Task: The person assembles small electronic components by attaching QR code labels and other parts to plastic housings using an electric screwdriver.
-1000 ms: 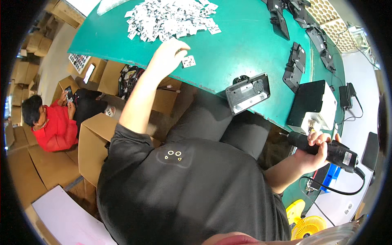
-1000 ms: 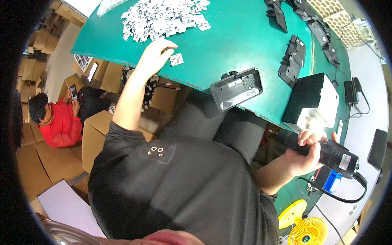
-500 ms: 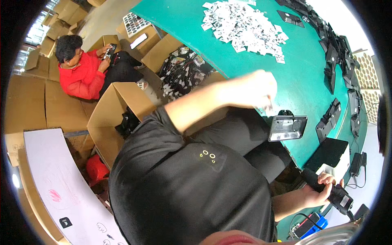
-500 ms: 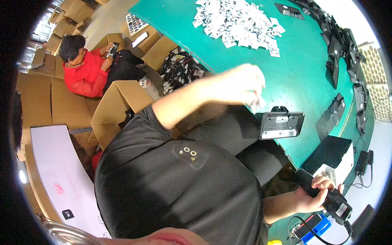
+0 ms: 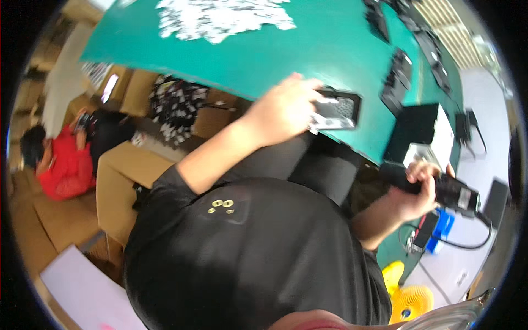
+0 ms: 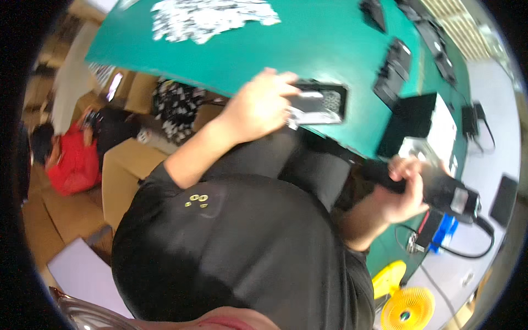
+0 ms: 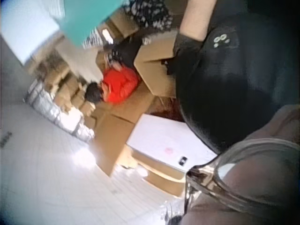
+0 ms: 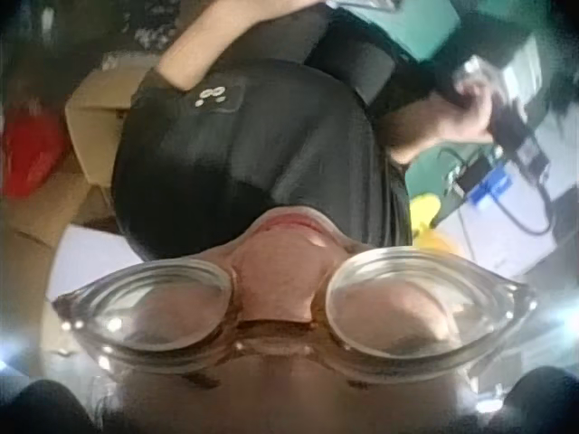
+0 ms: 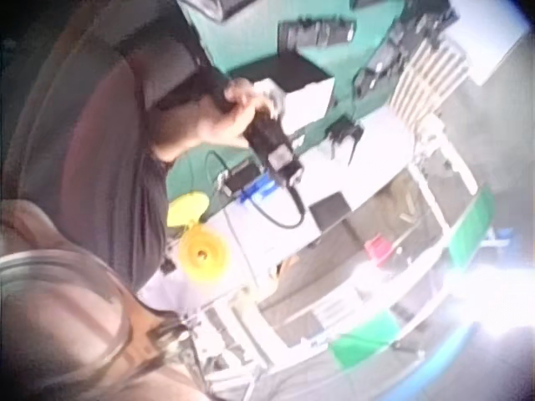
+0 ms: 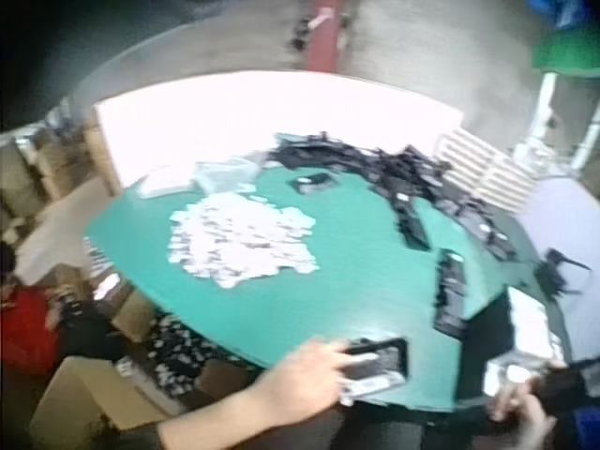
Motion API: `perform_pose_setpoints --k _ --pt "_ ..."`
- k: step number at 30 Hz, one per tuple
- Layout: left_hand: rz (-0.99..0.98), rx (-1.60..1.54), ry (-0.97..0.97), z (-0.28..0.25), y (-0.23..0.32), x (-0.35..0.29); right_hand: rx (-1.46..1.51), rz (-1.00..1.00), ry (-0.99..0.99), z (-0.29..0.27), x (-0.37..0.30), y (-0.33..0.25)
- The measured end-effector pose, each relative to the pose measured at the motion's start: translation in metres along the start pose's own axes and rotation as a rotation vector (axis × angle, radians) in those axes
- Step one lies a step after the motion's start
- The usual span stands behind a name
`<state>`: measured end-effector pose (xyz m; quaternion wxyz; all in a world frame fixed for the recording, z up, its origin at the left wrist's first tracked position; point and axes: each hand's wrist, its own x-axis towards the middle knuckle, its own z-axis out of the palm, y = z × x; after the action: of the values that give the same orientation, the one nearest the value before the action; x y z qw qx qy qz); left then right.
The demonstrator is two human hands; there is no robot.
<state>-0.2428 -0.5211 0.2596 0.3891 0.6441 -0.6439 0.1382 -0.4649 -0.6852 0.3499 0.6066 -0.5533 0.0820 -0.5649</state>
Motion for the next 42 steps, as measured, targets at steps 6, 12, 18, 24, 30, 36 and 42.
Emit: perform_pose_setpoints --k 6,12,18,24,30,36,42 --pt "-0.306 0.058 0.051 -0.001 0.006 -0.004 0.061 -0.018 -0.100 0.015 0.001 0.009" --pt "-0.332 0.109 0.074 0.021 0.007 0.001 0.237 -0.056 -0.049 0.063 -0.003 0.053" --pt "-0.357 -0.051 0.108 0.029 0.004 -0.006 0.181 -0.129 -0.209 0.085 -0.009 0.091" --pt "-0.457 -0.156 0.081 0.028 0.006 -0.008 0.187 -0.150 -0.331 0.086 -0.011 0.112" --pt "-0.455 -0.147 0.111 0.029 0.005 -0.011 0.203 -0.207 -0.366 0.088 -0.012 0.118" --pt "-0.493 -0.187 0.083 0.029 0.005 -0.011 0.136 -0.259 -0.438 0.092 -0.012 0.121" --pt "-0.450 -0.160 0.128 0.032 0.003 -0.014 0.157 -0.250 -0.518 0.095 -0.013 0.124"
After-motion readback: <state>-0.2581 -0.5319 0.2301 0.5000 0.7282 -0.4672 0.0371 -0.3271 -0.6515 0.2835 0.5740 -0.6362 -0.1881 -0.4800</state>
